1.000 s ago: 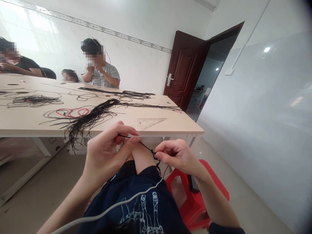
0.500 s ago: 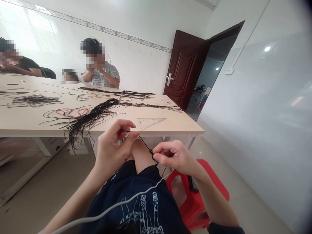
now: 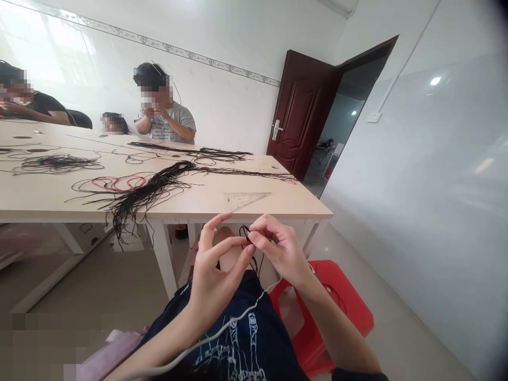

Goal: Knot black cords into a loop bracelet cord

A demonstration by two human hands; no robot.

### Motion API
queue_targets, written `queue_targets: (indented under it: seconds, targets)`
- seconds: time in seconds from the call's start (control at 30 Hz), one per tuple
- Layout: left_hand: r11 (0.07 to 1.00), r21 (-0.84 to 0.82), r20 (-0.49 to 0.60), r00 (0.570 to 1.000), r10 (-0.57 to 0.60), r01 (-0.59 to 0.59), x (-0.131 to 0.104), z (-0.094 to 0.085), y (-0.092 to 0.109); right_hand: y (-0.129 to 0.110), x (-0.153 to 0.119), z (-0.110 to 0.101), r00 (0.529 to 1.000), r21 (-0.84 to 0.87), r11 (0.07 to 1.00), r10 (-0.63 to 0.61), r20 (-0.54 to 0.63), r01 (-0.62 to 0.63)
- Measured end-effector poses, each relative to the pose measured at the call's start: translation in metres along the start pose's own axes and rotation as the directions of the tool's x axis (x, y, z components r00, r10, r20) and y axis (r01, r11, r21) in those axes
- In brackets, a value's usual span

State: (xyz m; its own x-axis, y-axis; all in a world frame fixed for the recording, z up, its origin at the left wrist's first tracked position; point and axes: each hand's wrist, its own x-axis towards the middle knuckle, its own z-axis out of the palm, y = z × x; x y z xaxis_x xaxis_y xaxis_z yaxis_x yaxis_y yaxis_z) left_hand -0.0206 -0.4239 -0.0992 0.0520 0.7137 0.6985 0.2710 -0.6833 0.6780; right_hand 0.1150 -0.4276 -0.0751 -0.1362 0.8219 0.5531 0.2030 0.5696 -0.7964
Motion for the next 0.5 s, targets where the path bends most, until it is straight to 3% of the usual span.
queue_targets:
  seconds: [0.17, 0.27, 0.37, 0.5]
  targets:
    - [0.908, -0.345, 0.077, 0.971, -0.226, 0.239, -0.0019, 0.0045, -0.0053, 0.0056, 0.0007, 0.0043, 0.996, -0.038, 0.998, -0.052, -0.074, 0.049]
    - [0.866, -0.406, 0.119, 0.956, -0.268, 0.293, -0.0027, 0.0062, -0.0060, 0.0070, 0.0005, 0.0071, 0.993, -0.012, 0.999, -0.053, -0.104, 0.052]
    - [0.918, -0.312, 0.144, 0.967, -0.211, 0.247, -0.0038, 0.0059, -0.0047, 0.0069, 0.0006, 0.0091, 0.989, 0.011, 0.998, -0.054, -0.140, 0.056]
    - [0.988, -0.126, 0.146, 0.987, -0.065, 0.084, -0.0064, 0.0055, -0.0041, 0.0066, 0.0006, 0.0099, 0.984, 0.027, 0.998, -0.059, -0.166, 0.064]
